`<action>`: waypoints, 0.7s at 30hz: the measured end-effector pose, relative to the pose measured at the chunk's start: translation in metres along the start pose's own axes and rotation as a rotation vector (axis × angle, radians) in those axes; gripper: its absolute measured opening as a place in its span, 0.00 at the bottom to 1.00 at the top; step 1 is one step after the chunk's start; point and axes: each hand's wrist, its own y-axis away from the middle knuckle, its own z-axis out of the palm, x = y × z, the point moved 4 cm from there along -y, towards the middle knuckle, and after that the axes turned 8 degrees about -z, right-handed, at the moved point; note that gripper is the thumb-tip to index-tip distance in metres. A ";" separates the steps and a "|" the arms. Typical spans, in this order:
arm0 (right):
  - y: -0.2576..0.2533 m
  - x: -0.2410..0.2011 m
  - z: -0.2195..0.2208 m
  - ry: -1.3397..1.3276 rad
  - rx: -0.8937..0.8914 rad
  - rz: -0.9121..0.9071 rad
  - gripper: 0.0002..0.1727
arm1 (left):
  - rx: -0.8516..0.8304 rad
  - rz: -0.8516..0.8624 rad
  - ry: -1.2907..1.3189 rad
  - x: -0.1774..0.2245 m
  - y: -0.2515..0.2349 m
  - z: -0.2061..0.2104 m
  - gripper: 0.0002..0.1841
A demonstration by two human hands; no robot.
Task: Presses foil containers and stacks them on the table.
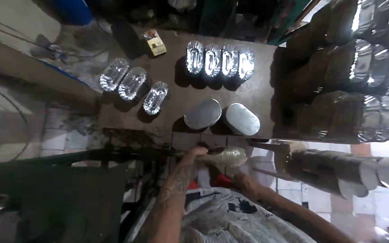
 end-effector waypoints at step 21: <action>-0.130 -0.243 -0.033 0.014 0.130 -0.469 0.16 | 1.419 -0.289 0.764 -0.374 0.325 -0.042 0.38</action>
